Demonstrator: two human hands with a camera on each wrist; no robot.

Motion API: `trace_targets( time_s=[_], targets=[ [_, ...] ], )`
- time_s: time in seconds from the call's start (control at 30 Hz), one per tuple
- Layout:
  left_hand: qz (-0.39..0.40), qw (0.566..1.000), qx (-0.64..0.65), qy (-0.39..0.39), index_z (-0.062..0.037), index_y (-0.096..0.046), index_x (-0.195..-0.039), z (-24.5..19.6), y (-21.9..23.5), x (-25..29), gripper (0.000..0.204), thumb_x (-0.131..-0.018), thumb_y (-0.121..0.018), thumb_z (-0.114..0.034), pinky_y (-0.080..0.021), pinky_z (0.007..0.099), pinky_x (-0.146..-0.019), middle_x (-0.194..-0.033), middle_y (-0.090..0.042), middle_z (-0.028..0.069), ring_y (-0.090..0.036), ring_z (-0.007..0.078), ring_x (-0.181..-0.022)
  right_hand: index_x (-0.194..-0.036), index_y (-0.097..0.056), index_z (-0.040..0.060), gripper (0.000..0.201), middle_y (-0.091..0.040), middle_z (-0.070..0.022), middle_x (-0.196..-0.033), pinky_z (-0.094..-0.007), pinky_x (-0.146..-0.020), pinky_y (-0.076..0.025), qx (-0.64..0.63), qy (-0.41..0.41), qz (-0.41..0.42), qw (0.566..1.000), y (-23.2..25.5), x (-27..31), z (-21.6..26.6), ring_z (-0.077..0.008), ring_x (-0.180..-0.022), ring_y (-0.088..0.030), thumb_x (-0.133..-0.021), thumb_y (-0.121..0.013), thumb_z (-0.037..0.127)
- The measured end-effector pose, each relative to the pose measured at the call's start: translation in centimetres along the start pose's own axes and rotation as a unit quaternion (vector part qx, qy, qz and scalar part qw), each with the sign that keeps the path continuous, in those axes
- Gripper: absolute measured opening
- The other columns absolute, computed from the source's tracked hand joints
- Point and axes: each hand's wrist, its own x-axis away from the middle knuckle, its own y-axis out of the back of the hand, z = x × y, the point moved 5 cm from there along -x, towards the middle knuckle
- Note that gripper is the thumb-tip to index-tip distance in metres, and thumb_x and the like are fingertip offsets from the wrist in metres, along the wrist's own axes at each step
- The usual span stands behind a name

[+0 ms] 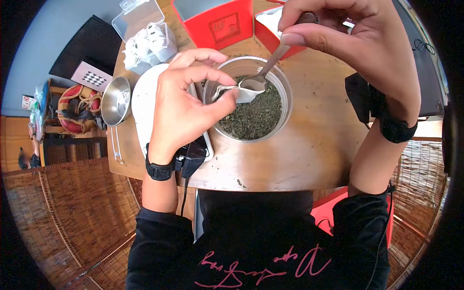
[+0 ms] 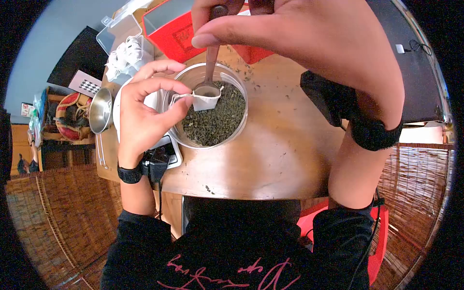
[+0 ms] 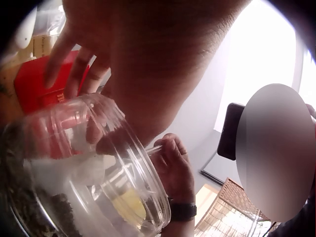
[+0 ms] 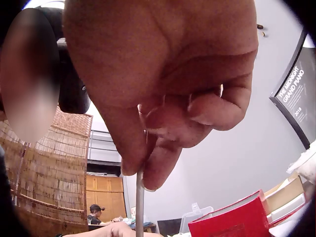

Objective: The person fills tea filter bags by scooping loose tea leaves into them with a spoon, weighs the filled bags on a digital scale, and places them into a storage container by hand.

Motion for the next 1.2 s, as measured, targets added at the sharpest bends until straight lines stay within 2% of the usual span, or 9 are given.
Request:
trace_targets(
  time_s=[0.17, 0.27, 0.53, 0.6, 0.67, 0.97, 1.03, 1.17, 1.2],
  targets=[
    [0.005, 1.000, 0.020, -0.009, -0.0078, -0.081, -0.082, 0.2, -0.2, 0.0, 0.013, -0.069, -0.082, -0.008, -0.049, 0.0376, -0.098, -0.112, -0.074, 0.0094, -0.066, 0.0262, -0.107, -0.092, -0.078, -0.0012, 0.012, -0.070, -0.0067, -0.069, -0.0226, -0.047, -0.035, -0.015, 0.000, 0.018, 1.000, -0.1, -0.3, 0.4, -0.0075, -0.050, -0.048, -0.086, -0.083, 0.007],
    [0.028, 0.999, -0.010, -0.015, -0.0066, -0.082, -0.088, -0.4, -0.1, -0.2, 0.017, -0.071, -0.084, -0.003, -0.047, 0.0375, -0.102, -0.118, -0.074, 0.0113, -0.067, 0.0227, -0.110, -0.092, -0.078, -0.0012, 0.012, -0.070, -0.0071, -0.069, -0.0229, -0.047, -0.036, -0.024, -0.004, 0.027, 0.999, 0.4, 0.4, 0.3, -0.0080, -0.051, -0.048, -0.086, -0.083, 0.008],
    [-0.049, 0.998, 0.014, -0.031, -0.0070, -0.082, -0.084, -0.2, 0.2, -0.3, 0.012, -0.073, -0.084, -0.008, -0.048, 0.0376, -0.097, -0.114, -0.074, 0.0094, -0.066, 0.0264, -0.107, -0.092, -0.078, -0.0012, 0.012, -0.070, -0.0080, -0.068, -0.0235, -0.048, -0.038, -0.050, -0.007, 0.058, 0.997, 0.1, 0.4, 1.6, -0.0093, -0.051, -0.050, -0.086, -0.083, 0.008],
    [-0.026, 0.999, -0.003, -0.037, -0.0070, -0.082, -0.085, -0.1, 0.2, -0.4, 0.012, -0.072, -0.084, -0.008, -0.048, 0.0375, -0.097, -0.114, -0.074, 0.0097, -0.066, 0.0264, -0.107, -0.092, -0.078, -0.0012, 0.012, -0.070, -0.0082, -0.068, -0.0237, -0.048, -0.038, -0.058, -0.009, 0.067, 0.996, 0.4, 0.6, 0.6, -0.0096, -0.051, -0.050, -0.086, -0.083, 0.008],
    [-0.001, 0.999, -0.020, -0.037, -0.0069, -0.081, -0.085, 0.1, -0.1, -0.1, 0.013, -0.072, -0.084, -0.008, -0.048, 0.0374, -0.096, -0.114, -0.074, 0.0099, -0.066, 0.0264, -0.107, -0.092, -0.078, -0.0012, 0.012, -0.070, -0.0085, -0.068, -0.0239, -0.049, -0.038, -0.071, -0.011, 0.078, 0.994, -2.0, -1.2, 4.0, -0.0099, -0.051, -0.050, -0.086, -0.083, 0.008],
    [-0.013, 0.999, 0.015, 0.026, -0.0049, -0.079, -0.083, 0.3, -0.3, -0.1, 0.009, -0.074, -0.079, -0.007, -0.050, 0.0360, -0.093, -0.112, -0.074, 0.0098, -0.068, 0.0261, -0.104, -0.092, -0.078, -0.0012, 0.013, -0.069, -0.0094, -0.067, -0.0245, -0.050, -0.040, -0.099, -0.017, 0.106, 0.989, -0.5, -0.1, 0.2, -0.0111, -0.051, -0.052, -0.086, -0.083, 0.009],
    [-0.057, 0.998, -0.008, -0.001, -0.0040, -0.078, -0.085, 0.1, 0.1, -0.3, 0.011, -0.074, -0.079, -0.007, -0.051, 0.0351, -0.092, -0.110, -0.073, 0.0097, -0.068, 0.0254, -0.102, -0.093, -0.077, -0.0022, 0.013, -0.071, -0.0124, -0.073, -0.0267, -0.057, -0.048, -0.121, -0.002, 0.109, 0.987, -1.4, -0.5, -0.3, -0.0145, -0.057, -0.062, -0.086, -0.081, 0.008],
    [-0.060, 0.998, -0.005, 0.009, -0.0036, -0.077, -0.085, 0.2, -0.2, -0.1, 0.012, -0.074, -0.079, -0.008, -0.052, 0.0355, -0.092, -0.109, -0.073, 0.0096, -0.069, 0.0255, -0.102, -0.095, -0.077, -0.0043, 0.014, -0.074, -0.0113, -0.077, -0.0249, -0.058, -0.049, -0.115, -0.025, 0.112, 0.987, -4.1, -1.0, -1.6, -0.0110, -0.061, -0.064, -0.088, -0.079, 0.007],
    [-0.064, 0.998, -0.025, -0.008, -0.0036, -0.077, -0.084, 0.1, -0.2, -0.1, 0.012, -0.074, -0.078, -0.008, -0.052, 0.0356, -0.092, -0.108, -0.073, 0.0096, -0.069, 0.0255, -0.101, -0.096, -0.076, -0.0051, 0.014, -0.075, -0.0100, -0.078, -0.0236, -0.058, -0.050, -0.221, -0.065, 0.141, 0.963, -4.8, -1.0, -3.1, -0.0090, -0.063, -0.064, -0.089, -0.079, 0.007]
  ],
)
